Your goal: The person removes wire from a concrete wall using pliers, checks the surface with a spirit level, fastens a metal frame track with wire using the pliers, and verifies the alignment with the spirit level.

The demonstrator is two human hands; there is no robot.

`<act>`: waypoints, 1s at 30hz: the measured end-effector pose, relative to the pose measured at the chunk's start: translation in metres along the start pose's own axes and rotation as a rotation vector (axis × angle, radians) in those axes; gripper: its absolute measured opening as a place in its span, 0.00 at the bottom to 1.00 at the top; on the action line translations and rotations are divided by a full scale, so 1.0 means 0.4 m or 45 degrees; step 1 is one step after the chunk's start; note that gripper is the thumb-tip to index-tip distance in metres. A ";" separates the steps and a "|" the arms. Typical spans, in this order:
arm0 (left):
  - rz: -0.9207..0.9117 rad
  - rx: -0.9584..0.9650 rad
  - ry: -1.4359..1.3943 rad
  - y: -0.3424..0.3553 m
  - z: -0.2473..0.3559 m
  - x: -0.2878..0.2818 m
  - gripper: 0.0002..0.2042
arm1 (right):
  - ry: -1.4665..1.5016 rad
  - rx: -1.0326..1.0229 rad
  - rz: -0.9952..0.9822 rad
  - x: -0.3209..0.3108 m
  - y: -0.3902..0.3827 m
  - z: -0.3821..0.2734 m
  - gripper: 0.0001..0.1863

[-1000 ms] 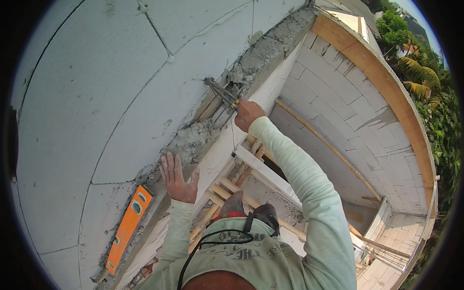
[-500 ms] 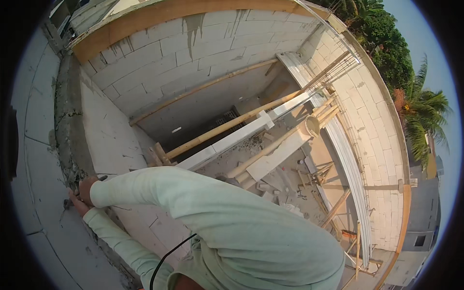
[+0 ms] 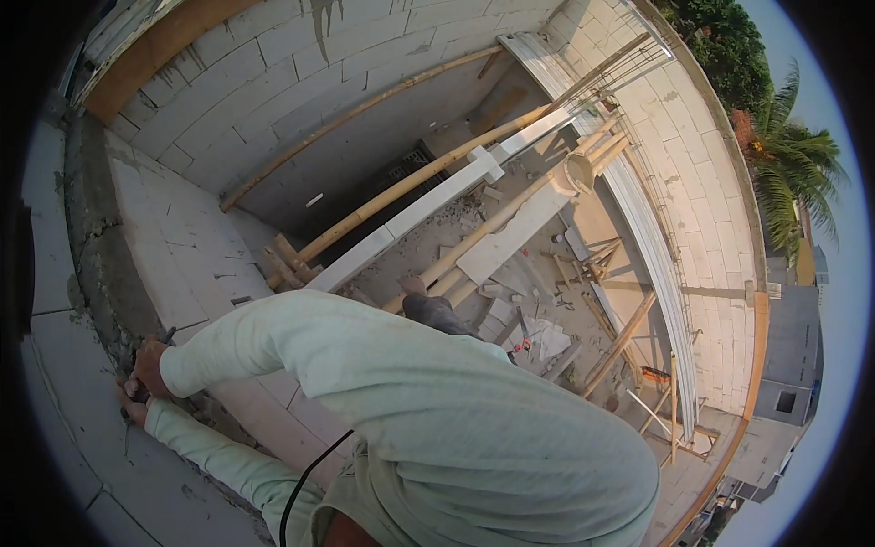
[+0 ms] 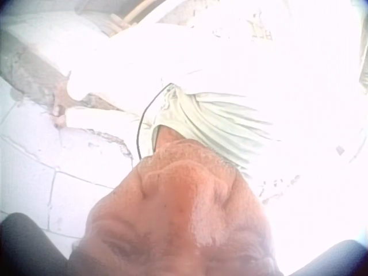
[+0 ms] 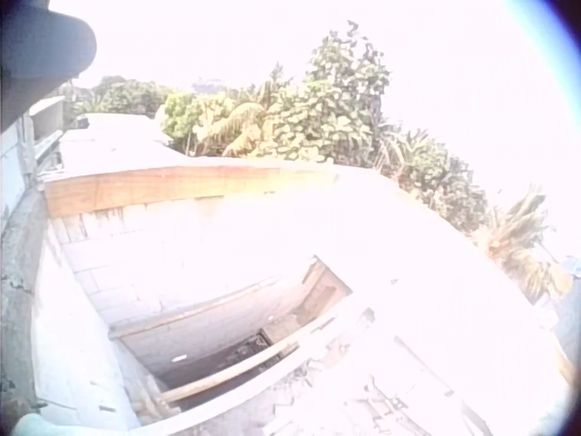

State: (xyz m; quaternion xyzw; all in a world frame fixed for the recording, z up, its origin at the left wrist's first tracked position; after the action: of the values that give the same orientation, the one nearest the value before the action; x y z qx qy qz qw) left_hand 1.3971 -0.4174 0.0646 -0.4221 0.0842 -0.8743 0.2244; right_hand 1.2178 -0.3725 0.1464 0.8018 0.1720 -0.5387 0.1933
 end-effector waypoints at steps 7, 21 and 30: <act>-0.127 0.092 0.207 -0.101 0.026 0.033 0.17 | 0.022 -0.330 -0.686 -0.045 -0.061 0.037 0.40; -0.462 0.012 -0.187 -0.239 -0.047 0.169 0.17 | 1.661 0.189 -1.235 0.042 -0.142 0.026 0.13; -0.142 0.154 -0.285 -0.285 -0.078 0.149 0.19 | 0.331 -0.091 -0.680 -0.053 -0.062 0.022 0.14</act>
State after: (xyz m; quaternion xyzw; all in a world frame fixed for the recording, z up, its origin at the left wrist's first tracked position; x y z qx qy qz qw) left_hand 1.3039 -0.3455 0.1252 -0.5067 -0.0179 -0.8363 0.2085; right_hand 1.1912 -0.3567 0.1600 0.7831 0.4192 -0.4568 0.0491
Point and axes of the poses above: each hand's wrist, its own y-axis towards the middle knuckle, its own x-axis out of the palm, z = x × y, the point moved 7 cm from there along y, towards the middle knuckle, and after that the axes turned 6 degrees about -y, right-handed, at the moved point
